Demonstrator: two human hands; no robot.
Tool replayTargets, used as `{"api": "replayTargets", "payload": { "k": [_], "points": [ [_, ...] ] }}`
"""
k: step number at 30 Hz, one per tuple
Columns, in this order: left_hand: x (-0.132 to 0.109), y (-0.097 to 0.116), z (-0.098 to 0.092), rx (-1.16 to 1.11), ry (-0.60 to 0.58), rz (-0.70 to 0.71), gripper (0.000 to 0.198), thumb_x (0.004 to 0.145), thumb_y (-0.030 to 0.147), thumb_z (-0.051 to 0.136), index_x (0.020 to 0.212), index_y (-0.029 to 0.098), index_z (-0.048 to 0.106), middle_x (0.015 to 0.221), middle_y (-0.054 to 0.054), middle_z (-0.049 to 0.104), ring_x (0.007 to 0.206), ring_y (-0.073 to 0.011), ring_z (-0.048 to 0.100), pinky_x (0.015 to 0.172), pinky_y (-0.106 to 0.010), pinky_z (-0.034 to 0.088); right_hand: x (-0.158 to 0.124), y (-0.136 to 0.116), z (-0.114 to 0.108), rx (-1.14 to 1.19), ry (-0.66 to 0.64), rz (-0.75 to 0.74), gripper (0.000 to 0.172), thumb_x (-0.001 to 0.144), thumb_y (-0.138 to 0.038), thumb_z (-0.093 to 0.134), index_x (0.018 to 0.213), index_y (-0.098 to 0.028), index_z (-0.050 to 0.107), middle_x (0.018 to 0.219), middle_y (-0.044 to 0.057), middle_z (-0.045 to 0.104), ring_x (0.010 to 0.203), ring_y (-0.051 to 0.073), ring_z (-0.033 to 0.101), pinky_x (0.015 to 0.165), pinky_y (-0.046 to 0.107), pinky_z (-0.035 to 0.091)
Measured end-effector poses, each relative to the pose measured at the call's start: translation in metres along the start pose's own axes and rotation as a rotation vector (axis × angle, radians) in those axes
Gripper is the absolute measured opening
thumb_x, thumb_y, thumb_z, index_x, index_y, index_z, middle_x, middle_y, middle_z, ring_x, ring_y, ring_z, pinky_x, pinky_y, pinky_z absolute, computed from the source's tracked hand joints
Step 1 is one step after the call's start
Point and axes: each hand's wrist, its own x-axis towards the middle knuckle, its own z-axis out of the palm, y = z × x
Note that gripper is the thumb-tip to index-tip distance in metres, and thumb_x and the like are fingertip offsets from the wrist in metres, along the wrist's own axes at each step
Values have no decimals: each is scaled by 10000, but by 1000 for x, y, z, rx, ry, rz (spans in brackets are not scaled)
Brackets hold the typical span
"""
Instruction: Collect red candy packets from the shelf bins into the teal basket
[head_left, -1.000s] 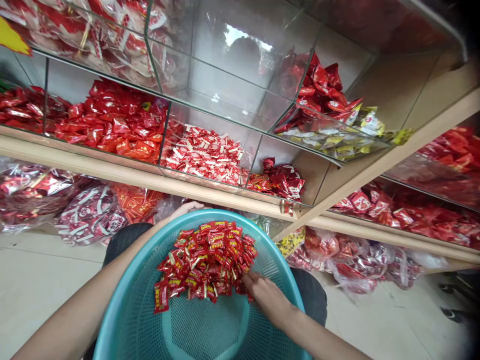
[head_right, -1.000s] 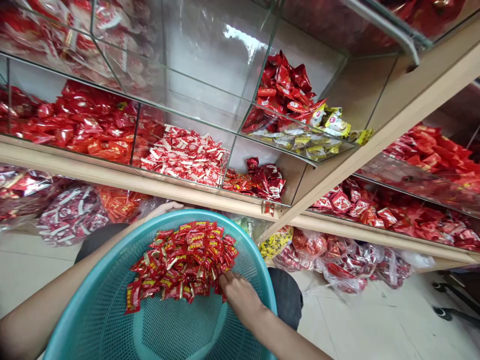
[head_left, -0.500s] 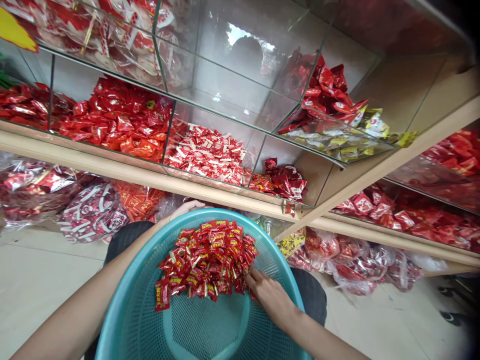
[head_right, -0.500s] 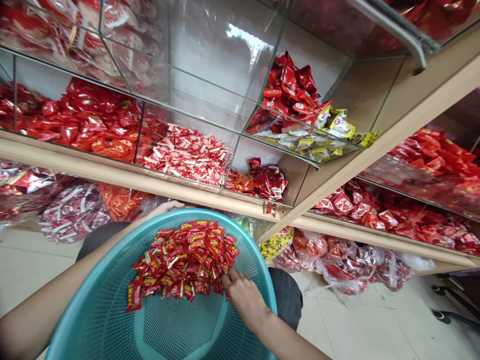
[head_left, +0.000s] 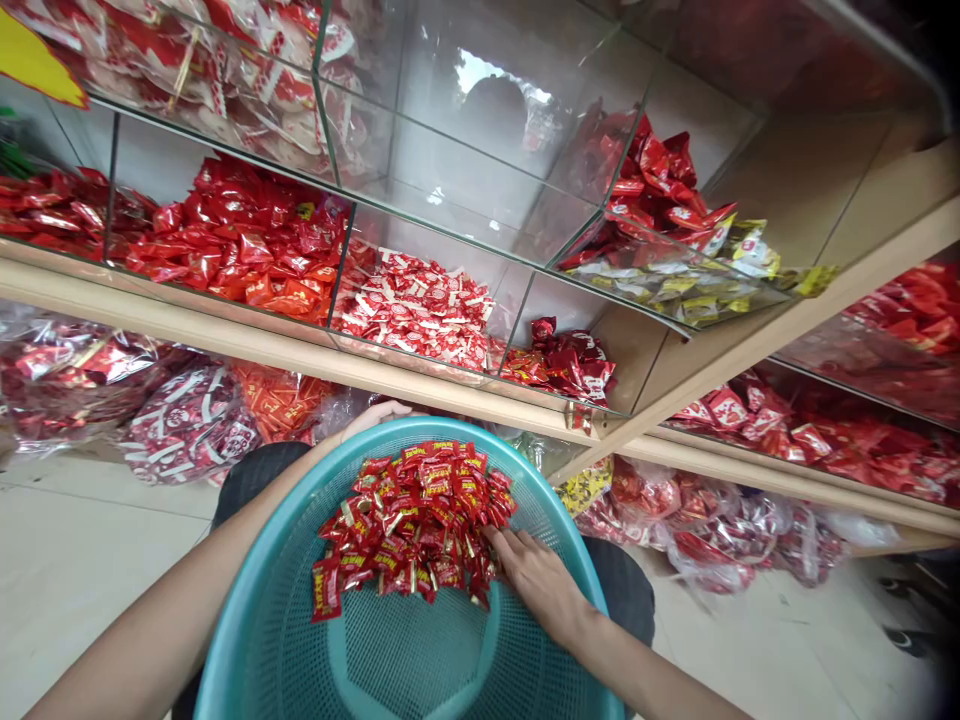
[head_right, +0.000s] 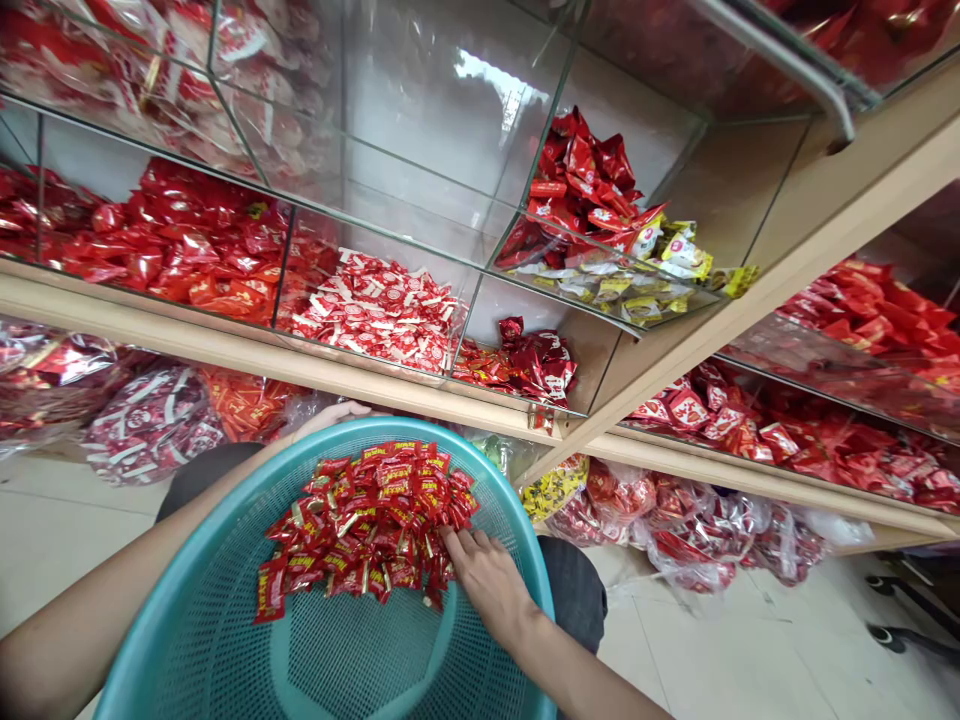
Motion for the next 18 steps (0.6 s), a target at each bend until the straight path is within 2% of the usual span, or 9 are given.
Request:
{"api": "replayTargets", "payload": {
  "k": [9,15,18],
  "points": [
    [1,0,-3,22,21,-2,479,796,246,424,1180,-39,452,940,-124,632,835,-209,575,733,-267,419,-2,-2,-5,79,-21,95,569,744,-180,578,1272,-151,367,1072,107,577,940,228,530,781,328,412],
    [0,-1,-2,23,21,6,459,791,234,426,1168,-23,470,907,-119,639,811,-202,581,728,-260,420,-7,1,-12,161,-67,161,330,765,-159,531,1087,-147,464,1032,105,584,943,230,525,774,330,401],
    [-1,0,-1,22,19,9,440,791,230,423,1153,-11,490,894,-117,642,816,-206,585,753,-269,422,-5,3,-14,212,-92,177,261,781,-148,500,1039,-142,460,987,102,597,918,218,530,782,323,393]
  ]
}}
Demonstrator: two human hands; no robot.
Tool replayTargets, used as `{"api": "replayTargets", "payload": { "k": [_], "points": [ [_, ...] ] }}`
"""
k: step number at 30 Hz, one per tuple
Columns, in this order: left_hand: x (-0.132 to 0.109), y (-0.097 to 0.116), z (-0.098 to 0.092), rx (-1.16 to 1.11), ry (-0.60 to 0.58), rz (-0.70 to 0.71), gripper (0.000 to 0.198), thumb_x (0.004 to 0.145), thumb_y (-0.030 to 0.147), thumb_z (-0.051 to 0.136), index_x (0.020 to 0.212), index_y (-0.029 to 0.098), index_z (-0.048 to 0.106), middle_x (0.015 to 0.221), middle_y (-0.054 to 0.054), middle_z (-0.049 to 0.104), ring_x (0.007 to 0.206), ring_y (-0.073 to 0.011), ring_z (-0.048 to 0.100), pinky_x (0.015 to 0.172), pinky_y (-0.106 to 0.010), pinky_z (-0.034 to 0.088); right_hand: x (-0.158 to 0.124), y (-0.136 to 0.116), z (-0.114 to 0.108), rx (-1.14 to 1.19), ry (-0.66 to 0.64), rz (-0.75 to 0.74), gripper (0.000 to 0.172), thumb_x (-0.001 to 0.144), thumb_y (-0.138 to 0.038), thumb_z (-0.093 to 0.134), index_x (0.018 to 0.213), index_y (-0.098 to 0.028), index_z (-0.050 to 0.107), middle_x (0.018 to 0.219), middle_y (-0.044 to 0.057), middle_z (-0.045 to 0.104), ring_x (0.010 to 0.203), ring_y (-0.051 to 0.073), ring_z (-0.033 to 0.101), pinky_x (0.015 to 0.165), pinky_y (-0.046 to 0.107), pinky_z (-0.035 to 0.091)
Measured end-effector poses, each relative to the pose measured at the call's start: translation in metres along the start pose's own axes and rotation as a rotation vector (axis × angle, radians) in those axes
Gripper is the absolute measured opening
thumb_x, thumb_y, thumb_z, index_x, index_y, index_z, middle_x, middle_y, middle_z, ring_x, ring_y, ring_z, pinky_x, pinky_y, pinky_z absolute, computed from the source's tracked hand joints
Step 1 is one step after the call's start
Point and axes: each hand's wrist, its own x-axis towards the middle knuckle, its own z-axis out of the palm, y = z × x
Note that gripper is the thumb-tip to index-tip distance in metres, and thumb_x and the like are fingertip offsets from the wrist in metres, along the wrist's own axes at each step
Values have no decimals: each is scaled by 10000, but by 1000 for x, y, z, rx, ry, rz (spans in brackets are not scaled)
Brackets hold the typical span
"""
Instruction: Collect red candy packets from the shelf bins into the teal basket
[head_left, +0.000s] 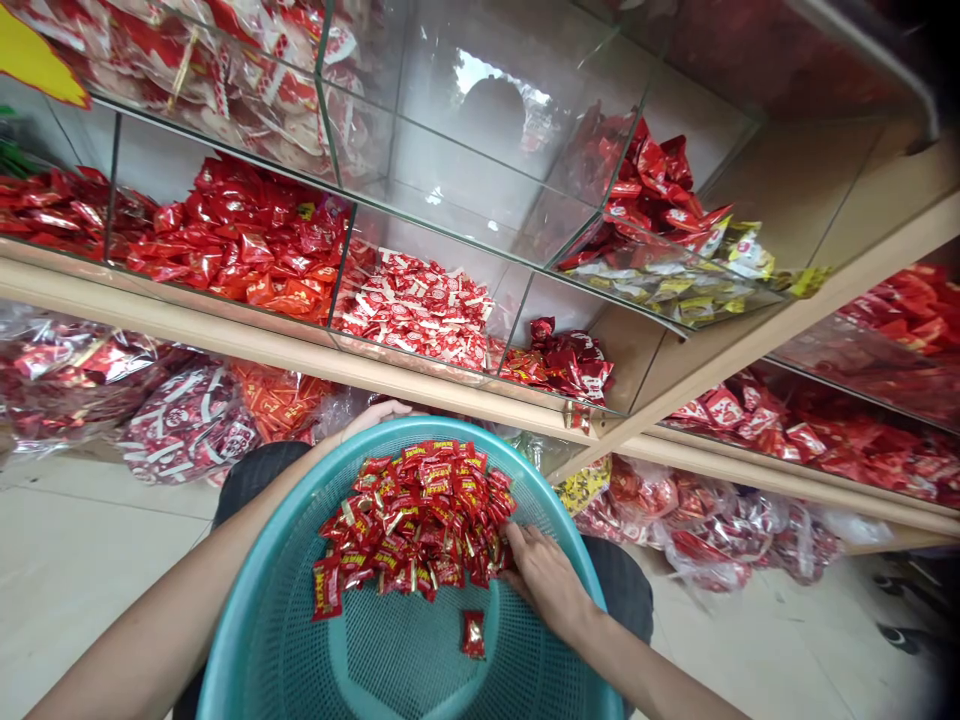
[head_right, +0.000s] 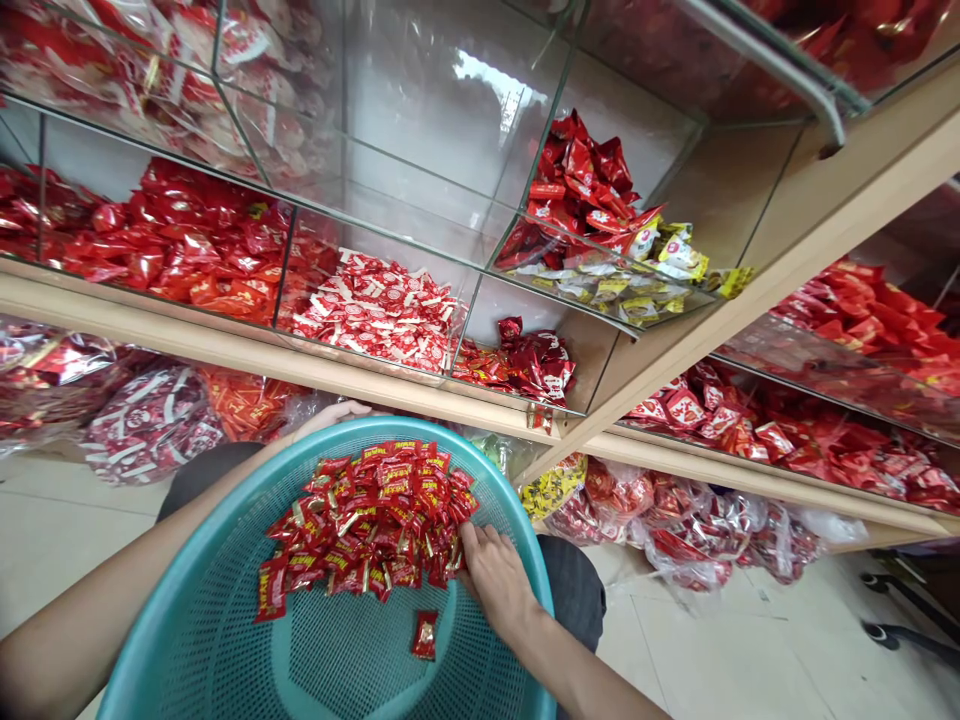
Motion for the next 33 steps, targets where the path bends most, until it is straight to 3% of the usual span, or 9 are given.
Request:
{"api": "replayTargets", "payload": {
  "k": [5,13,21,25,28,31,33],
  "points": [
    [0,1,-1,-6,2,5,422,789,226,421,1128,-9,512,869,-119,645,830,-216,583,760,-280,424,0,2,3,1,13,-98,174,812,-159,462,986,-163,458,931,68,607,887,205,520,764,314,384],
    [-2,0,0,-9,-21,6,420,784,237,446,1123,-1,510,872,-109,645,770,-197,584,746,-272,425,-1,-4,6,-213,31,-232,148,856,-91,385,892,-185,493,847,39,608,837,203,533,716,335,391],
    [-1,1,1,1,-16,19,415,805,223,400,1133,-12,498,822,-107,647,735,-187,577,726,-267,418,5,-1,3,-168,65,-130,228,817,-14,361,948,-157,482,942,80,587,811,172,570,720,295,405],
    [-4,0,2,0,-40,23,408,805,223,401,1124,-8,507,798,-103,647,621,-153,553,661,-248,414,-4,-8,-5,-176,79,-113,212,800,-39,410,950,-164,491,923,72,586,804,189,571,698,307,413],
    [-4,0,2,3,-40,16,416,801,234,417,1125,-12,506,798,-109,647,617,-158,554,651,-251,415,-14,-21,-1,-170,77,-247,198,807,-55,430,935,-187,507,921,49,587,820,177,566,702,301,420],
    [-1,1,2,0,-7,15,420,804,225,405,1138,-13,494,828,-115,646,721,-186,581,718,-264,423,-20,-34,17,-206,81,-424,145,823,-128,472,935,-202,528,998,60,583,883,188,554,717,315,430],
    [1,1,1,-1,16,8,425,799,224,410,1146,-10,489,857,-117,644,772,-199,588,758,-275,423,-19,-38,31,-219,91,-458,82,828,-215,501,894,-204,549,1017,67,580,895,202,547,712,332,439]
  ]
}}
